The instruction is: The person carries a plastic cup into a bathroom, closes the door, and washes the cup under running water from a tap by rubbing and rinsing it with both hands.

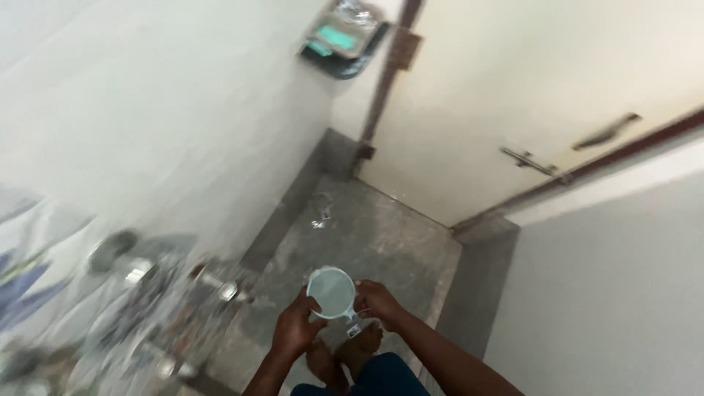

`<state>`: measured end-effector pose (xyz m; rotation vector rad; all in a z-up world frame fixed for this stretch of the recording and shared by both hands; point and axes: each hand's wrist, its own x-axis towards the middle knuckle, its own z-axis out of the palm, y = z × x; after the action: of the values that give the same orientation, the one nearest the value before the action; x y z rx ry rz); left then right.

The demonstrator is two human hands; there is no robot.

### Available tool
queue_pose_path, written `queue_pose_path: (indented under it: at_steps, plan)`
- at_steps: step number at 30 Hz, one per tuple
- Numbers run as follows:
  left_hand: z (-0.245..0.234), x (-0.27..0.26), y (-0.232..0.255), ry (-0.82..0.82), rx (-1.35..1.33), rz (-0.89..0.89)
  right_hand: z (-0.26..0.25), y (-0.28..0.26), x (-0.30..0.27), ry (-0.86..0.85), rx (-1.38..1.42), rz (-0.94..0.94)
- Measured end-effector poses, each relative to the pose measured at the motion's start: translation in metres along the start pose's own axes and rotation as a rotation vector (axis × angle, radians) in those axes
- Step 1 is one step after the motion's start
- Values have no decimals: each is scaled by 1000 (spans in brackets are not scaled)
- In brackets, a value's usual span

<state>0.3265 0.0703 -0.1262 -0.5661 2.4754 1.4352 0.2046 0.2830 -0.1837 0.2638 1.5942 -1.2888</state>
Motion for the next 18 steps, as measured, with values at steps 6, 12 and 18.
queue_pose_path:
  at_steps: [6, 12, 18]
  plan:
    - [31, 42, 111, -334, 147, 311, -91, 6, -45, 242, 402, -92]
    - [96, 71, 223, -635, 235, 631, -175, 35, -91, 405, 786, -267]
    - [173, 75, 317, -912, 490, 801, -258, 118, -102, 350, 1407, -384]
